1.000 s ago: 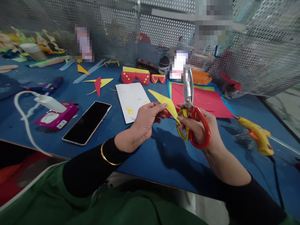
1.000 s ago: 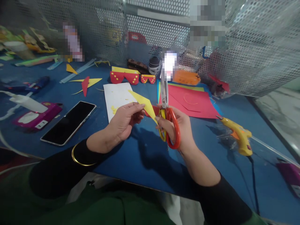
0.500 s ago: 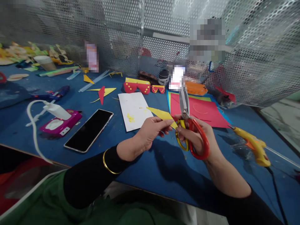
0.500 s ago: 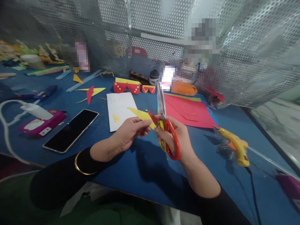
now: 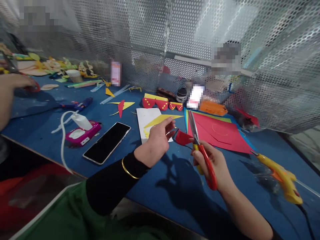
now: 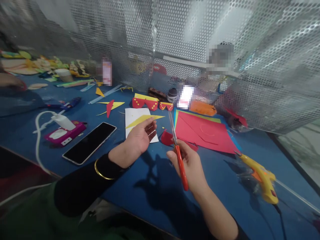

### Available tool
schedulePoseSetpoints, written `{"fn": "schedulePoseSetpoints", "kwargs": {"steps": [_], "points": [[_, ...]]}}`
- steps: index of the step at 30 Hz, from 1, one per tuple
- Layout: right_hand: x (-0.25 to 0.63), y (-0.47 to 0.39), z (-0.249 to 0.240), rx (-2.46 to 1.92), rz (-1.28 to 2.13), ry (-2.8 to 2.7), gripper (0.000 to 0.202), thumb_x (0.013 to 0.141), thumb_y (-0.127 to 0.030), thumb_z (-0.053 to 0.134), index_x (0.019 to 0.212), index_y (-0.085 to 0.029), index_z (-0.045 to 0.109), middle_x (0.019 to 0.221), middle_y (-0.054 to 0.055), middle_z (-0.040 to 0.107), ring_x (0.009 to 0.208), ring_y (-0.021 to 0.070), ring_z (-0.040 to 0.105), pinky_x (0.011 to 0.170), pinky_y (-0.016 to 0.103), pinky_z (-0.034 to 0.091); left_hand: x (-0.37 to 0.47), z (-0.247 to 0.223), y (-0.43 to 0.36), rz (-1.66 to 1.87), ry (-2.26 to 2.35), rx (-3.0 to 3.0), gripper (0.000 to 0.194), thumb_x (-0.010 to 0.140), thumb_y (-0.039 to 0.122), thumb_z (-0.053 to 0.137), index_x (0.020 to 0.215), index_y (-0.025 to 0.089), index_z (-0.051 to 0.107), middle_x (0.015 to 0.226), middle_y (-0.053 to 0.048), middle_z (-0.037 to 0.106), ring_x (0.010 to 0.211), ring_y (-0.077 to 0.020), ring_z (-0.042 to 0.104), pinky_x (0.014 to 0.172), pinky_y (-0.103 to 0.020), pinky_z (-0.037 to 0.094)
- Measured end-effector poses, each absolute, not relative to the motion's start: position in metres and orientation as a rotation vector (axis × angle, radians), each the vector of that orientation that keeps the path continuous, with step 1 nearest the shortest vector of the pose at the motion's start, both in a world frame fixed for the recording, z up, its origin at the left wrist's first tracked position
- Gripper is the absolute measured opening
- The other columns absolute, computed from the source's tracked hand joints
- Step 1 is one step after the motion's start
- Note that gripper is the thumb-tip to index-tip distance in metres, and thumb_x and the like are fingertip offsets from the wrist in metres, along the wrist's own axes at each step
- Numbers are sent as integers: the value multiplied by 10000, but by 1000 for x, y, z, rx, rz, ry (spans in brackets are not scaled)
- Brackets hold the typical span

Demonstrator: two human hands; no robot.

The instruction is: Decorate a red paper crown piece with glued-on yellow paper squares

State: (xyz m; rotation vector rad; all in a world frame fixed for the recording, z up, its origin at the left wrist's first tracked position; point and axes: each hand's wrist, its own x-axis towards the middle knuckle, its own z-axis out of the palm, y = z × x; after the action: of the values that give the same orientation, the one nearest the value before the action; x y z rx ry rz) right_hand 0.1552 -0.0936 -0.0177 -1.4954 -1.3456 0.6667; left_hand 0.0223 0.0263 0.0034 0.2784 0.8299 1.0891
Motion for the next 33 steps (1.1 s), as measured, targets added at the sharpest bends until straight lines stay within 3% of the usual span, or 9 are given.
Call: {"fn": "schedulePoseSetpoints", "kwargs": {"steps": [4,11,21,33], "points": [[155,-96,-20,-1616,666,-1371,500,847,-634,641,1030,-169,654,513,-56,503,403,117,446,382,244,360,31,7,29,1155,865,215,149,776,102,763,703,143,639,631,27,625,586,-75,602,612,-217,487],[155,-98,-24,-1680,697,-1412,515,821,-646,653,1041,-181,651,531,-51,511,461,140,493,435,254,397,44,12,27,1190,759,218,154,869,72,674,726,118,640,680,-23,686,654,-105,680,700,-239,515],[144,-87,-23,-1621,776,-1343,514,821,-731,605,741,-230,525,500,-38,519,417,115,478,392,233,371,55,-3,19,1171,750,261,152,852,94,700,704,125,682,759,-60,741,673,-109,696,828,-267,531],[141,-78,-28,-1602,833,-1234,507,801,-708,658,717,-225,525,474,-61,484,381,97,450,352,208,360,55,-9,25,1161,714,296,111,854,85,686,747,115,693,815,-88,754,736,-130,719,869,-287,546]]}}
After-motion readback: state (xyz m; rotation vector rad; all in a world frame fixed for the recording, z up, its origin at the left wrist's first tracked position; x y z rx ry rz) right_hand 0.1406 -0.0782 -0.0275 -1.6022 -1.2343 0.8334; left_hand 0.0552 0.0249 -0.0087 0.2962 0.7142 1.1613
